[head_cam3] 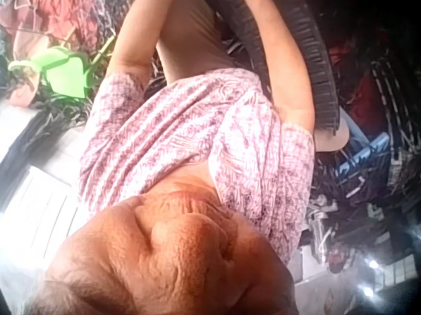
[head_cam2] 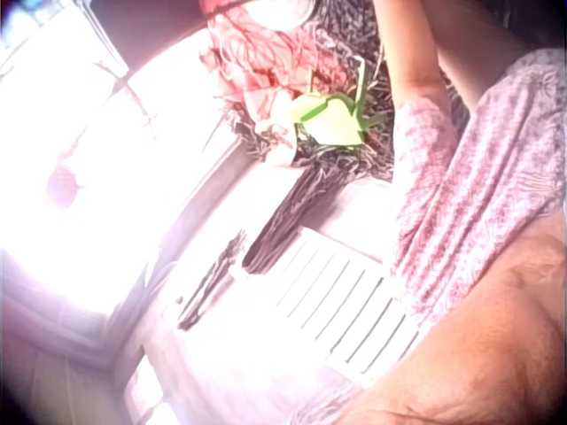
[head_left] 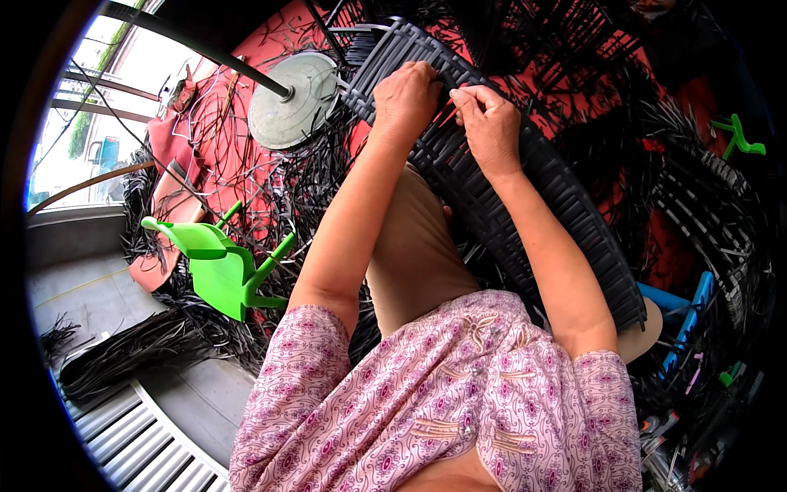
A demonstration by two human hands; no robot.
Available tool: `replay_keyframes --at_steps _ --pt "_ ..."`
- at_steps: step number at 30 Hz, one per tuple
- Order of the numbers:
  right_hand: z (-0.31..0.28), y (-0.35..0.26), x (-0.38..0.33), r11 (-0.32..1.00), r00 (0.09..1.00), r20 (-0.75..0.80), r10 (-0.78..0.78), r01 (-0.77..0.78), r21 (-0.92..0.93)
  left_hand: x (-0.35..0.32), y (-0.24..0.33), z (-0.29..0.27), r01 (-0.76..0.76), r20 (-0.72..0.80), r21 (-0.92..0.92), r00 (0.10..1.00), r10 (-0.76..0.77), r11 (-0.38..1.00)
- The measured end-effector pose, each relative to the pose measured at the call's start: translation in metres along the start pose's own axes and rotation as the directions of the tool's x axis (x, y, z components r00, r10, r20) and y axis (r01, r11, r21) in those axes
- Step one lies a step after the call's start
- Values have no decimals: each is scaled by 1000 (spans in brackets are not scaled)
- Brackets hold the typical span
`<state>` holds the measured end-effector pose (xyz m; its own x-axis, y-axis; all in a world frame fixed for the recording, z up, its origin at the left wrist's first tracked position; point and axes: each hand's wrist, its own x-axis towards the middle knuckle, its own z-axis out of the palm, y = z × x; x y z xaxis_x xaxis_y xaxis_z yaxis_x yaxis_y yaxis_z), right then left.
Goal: The person sits cross-legged on the floor and weaves black synthetic strands through the frame of a chair seat. They repeatedly thread the strands by hand, adjust the weave, and trim excess material with scissors. The person works on a single seat component while other furniture frames and materials are visible nearby.
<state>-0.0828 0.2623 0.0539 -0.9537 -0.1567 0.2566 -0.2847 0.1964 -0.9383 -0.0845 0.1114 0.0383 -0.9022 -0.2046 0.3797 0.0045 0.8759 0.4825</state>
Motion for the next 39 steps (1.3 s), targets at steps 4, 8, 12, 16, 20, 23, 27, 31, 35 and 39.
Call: replay_keyframes --at_steps 4,8,12,16,20,23,27,31,35,39 --pt "3 1 6 996 999 10 44 -43 -78 0 -2 1 -15 -10 -1 1000 15 1000" --pt "2 5 17 971 999 36 33 -23 -238 -1 1 2 -29 25 42 999 28 999" --pt "3 4 26 945 990 87 112 -80 -316 1 -3 5 -29 47 28 999 27 999" --pt "8 9 31 908 990 102 96 -45 -417 0 -6 8 -26 14 -58 1000 27 998" --pt "9 3 35 855 986 144 88 0 -519 2 -10 6 27 27 -190 999 -22 981" --pt "10 -3 34 781 983 166 77 43 -623 4 -12 1 62 79 -315 996 -39 947" --pt "16 -11 34 695 979 158 127 25 -719 8 -16 -3 160 160 -447 982 -97 880" --pt "17 -16 31 652 982 165 96 63 -756 9 -21 3 222 180 -482 972 -151 848" --pt "22 -20 30 620 982 164 92 72 -781 8 -22 5 184 117 -531 983 -144 827" --pt "22 -31 22 677 983 179 50 99 -729 7 -20 1 116 -4 -545 990 -141 830"
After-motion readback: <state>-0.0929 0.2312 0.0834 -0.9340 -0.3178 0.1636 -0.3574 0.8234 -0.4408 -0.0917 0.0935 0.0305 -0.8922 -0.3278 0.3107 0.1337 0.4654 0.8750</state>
